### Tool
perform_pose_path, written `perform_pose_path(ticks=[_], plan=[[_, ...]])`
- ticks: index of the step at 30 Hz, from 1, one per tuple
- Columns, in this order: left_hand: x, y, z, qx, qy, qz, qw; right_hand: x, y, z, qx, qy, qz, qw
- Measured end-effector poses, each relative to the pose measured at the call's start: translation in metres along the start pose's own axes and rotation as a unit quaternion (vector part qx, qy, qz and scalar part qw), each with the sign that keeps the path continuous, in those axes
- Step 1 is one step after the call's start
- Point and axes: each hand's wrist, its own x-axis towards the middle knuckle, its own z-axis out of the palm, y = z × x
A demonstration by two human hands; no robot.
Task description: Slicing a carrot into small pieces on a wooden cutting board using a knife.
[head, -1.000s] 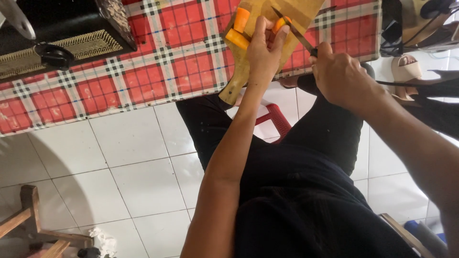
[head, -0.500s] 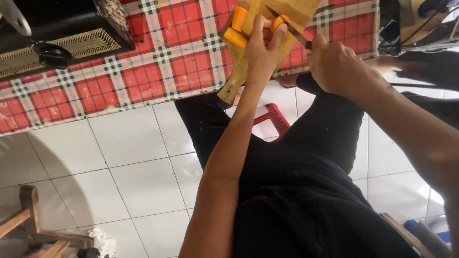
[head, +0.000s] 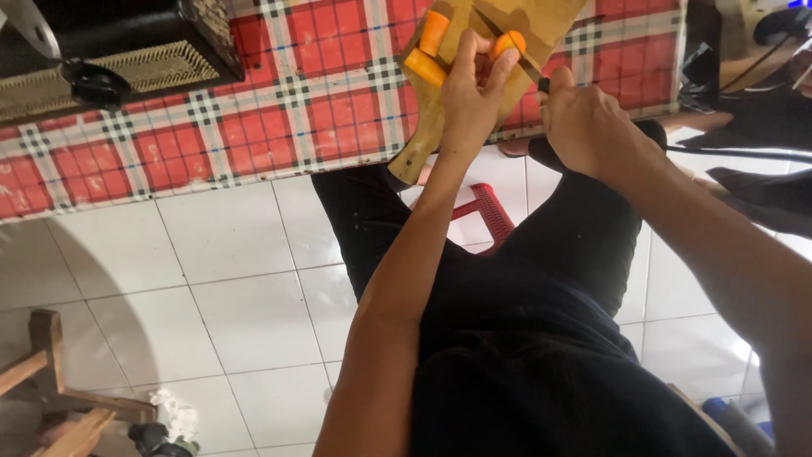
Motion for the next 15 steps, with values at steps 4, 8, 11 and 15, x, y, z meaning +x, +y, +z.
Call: perform_pose_path(ticks=[4,8,11,15], plan=[[0.0,0.004,-0.002,-0.001,0.007,0.021,1.0,0.013,0.002,0.013,0.006,0.02,-0.018,1.0],[-0.001,0.005,-0.002,-0.015,0.008,0.017,1.0,0.05,0.045,0.061,-0.011,0.122,-0.112,0.986],[-0.004,0.015,-0.004,-0.004,0.002,-0.028,1.0,0.038,0.022,0.052,0.088,0.086,-0.094,0.988],[-0.005,0.009,-0.003,0.005,0.005,-0.005,1.0,0.052,0.04,0.067,0.035,0.148,-0.168,0.974]])
